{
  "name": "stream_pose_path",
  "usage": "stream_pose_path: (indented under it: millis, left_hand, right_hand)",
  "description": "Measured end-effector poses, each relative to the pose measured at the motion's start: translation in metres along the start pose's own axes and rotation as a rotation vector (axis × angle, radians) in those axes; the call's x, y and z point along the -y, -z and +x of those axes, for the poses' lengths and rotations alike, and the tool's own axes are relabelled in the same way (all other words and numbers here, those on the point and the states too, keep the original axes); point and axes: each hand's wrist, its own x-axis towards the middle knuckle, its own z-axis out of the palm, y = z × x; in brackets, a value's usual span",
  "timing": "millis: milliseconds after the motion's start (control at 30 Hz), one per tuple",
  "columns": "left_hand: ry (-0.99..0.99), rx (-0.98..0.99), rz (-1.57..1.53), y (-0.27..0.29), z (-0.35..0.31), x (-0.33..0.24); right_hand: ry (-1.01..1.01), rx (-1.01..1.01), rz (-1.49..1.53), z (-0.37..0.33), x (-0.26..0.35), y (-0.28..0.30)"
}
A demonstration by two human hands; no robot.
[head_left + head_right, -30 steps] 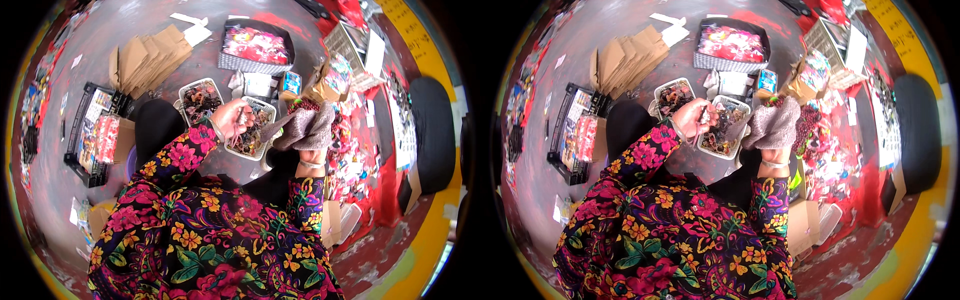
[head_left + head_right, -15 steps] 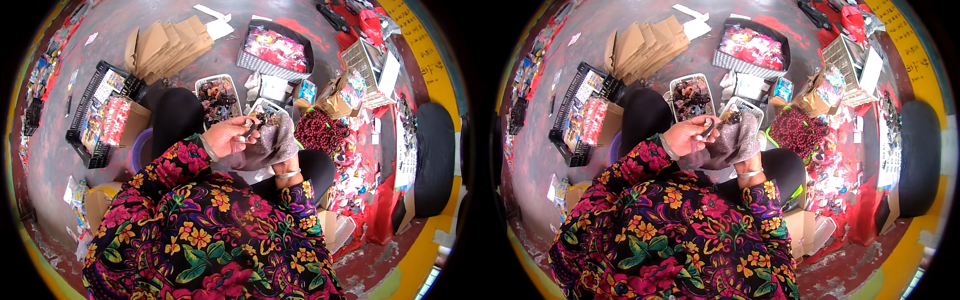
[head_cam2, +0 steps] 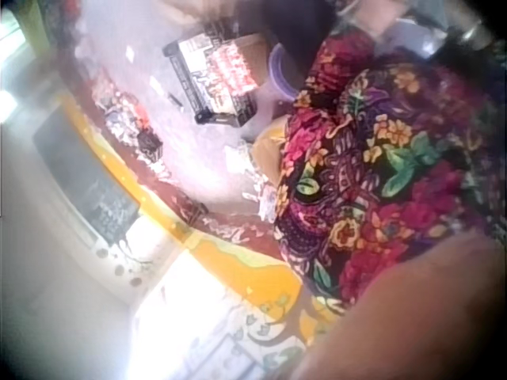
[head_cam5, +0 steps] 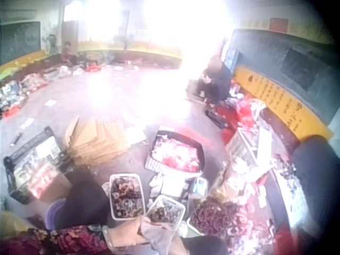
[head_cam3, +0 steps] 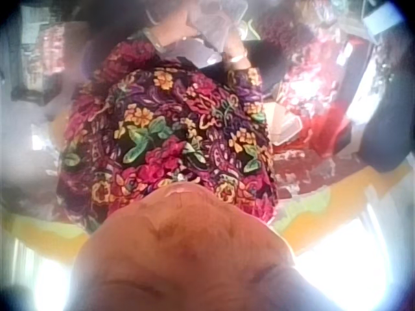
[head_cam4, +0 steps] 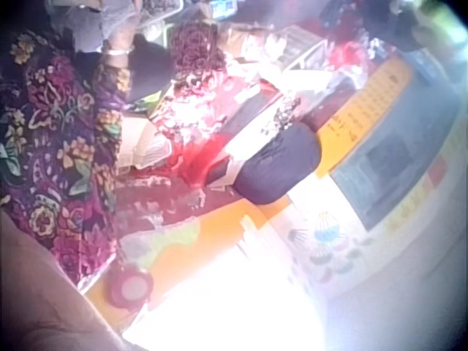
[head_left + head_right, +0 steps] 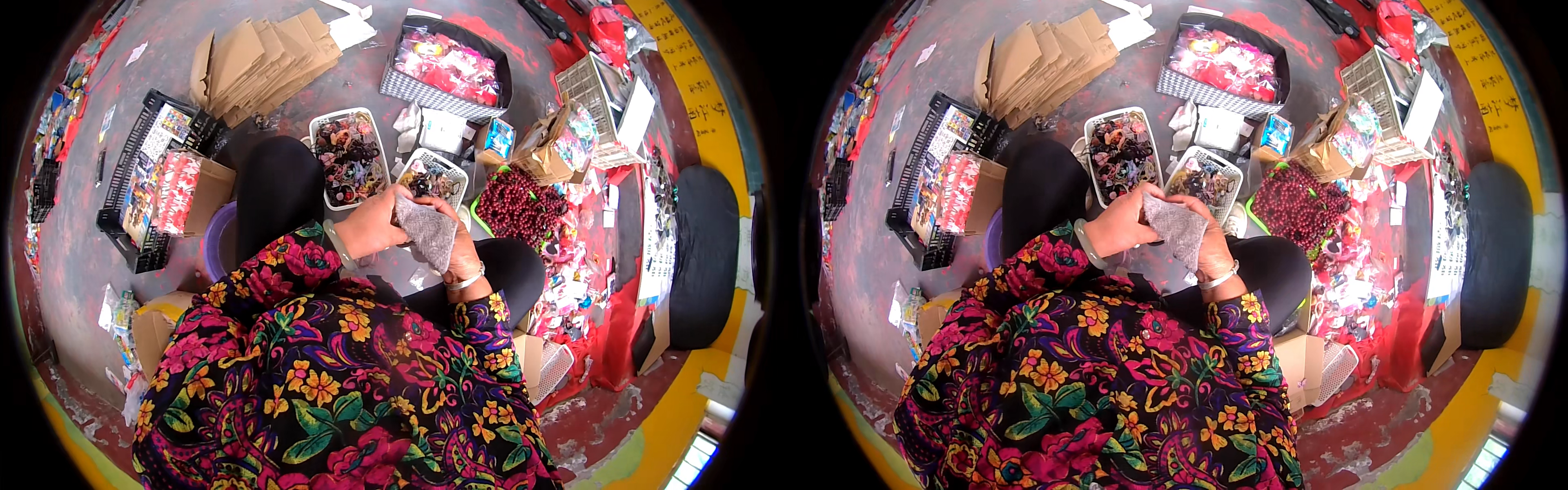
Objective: The person sits on the floor and wipes small jewelry items with a cloth, handling them one at a time. They pick items from a white basket, wipe them, and place them into another basket.
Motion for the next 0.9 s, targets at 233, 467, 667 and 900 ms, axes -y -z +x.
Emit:
stream_pose_path:
  millis: [233, 467, 667, 900]
  left_hand:
    - [-0.005, 0.093, -0.56, 0.006, 0.003, -0.003]
    - [0.123, 0.139, -0.968, 0.015, 0.001, -0.009]
    - [0.153, 0.13, -0.97, 0.009, 0.003, -0.008]
    - [0.083, 0.066, -0.877, 0.015, 0.002, -0.012]
  right_hand:
    - [0.057, 0.077, 0.281, -0.001, 0.004, 0.002]
    - [0.055, -0.015, 0.386, 0.006, 0.008, 0.01]
    - [0.106, -0.058, 0.204, 0.01, -0.003, 0.02]
    - [0.088, -0.075, 0.446, 0.015, -0.002, 0.027]
